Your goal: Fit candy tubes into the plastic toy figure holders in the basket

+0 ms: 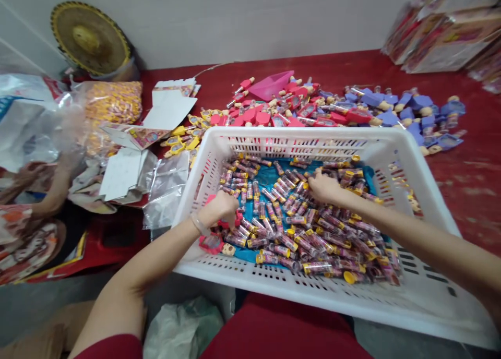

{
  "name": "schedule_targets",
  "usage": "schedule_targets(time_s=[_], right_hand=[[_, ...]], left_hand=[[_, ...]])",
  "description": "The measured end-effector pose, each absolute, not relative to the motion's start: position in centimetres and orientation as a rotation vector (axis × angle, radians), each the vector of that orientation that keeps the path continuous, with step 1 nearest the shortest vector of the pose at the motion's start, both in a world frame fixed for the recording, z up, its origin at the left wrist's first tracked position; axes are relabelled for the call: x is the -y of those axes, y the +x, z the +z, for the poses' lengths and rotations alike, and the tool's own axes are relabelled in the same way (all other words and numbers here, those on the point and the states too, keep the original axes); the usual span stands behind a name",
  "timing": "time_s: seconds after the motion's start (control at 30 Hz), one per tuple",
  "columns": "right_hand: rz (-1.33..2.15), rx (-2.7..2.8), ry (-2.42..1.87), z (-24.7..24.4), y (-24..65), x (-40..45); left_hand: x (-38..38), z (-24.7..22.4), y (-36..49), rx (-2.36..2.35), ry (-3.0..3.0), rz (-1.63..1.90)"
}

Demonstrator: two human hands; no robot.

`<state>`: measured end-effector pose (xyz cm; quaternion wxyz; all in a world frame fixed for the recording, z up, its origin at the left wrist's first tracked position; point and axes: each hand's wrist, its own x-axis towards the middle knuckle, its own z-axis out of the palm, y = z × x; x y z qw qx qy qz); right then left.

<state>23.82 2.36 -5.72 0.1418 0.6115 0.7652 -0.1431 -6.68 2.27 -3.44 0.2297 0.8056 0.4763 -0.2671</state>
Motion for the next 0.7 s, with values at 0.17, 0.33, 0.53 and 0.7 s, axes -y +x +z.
schedule_targets(time_s=[0.17, 0.33, 0.53, 0.7], right_hand=[[-0.777, -2.372, 1.461, -2.3, 23.3, 2.9], [-1.069, -2.589, 1.588, -0.3, 22.3, 5.4], [-0.859, -2.667, 1.717, -1.4, 22.3, 5.7], [-0.525, -2.618, 1.604, -1.6, 21.8, 6.2]], left_hand=[[-0.7, -2.7, -4.4, -1.194, 2.227, -0.730], [-0.5, 2.3, -2.8, -0.908, 1.932, -0.154], [1.8, 3.5, -0.9, -0.873, 1.788, 0.042], [2.9, 2.1, -0.7, -0.912, 2.170, 0.082]])
